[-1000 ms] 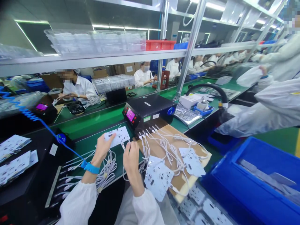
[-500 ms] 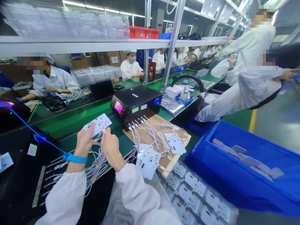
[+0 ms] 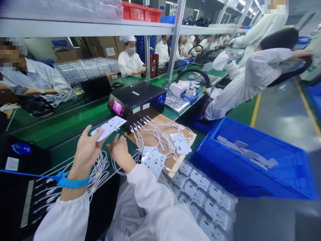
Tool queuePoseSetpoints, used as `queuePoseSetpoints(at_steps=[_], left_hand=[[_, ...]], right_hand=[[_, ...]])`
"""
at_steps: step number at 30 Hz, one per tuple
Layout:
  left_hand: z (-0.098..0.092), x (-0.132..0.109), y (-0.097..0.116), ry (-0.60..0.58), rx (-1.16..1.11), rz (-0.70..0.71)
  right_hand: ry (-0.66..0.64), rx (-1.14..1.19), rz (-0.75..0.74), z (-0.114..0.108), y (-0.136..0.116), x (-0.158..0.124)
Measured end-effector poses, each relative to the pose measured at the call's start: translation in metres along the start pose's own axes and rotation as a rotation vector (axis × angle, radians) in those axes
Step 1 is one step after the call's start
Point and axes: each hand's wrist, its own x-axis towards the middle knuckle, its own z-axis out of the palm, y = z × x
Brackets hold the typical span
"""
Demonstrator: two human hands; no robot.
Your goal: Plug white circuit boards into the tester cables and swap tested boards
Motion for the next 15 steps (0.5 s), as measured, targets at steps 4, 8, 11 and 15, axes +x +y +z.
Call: queuePoseSetpoints(at_steps=[4, 8, 11, 15], left_hand=[[0.014, -0.016, -0.021, -0.281, 0.153, 0.042], [0.032, -0.017, -0.047, -0.384, 0.390, 0.171], [0.047, -0.019, -0.066, -0.404, 0.544, 0.219], [0.055, -0.019, -0.084, -0.488, 0.657, 0.264]], right_hand=[[0.111, -0.252, -0.122, -0.037, 0.051, -0.072], [0.109, -0.514, -0.100, -0.060, 0.097, -0.090], [-0.059, -0.590, -0.202, -0.056, 0.112, -0.074], [-0.158, -0.599, -0.290, -0.052, 0.127, -0.061]])
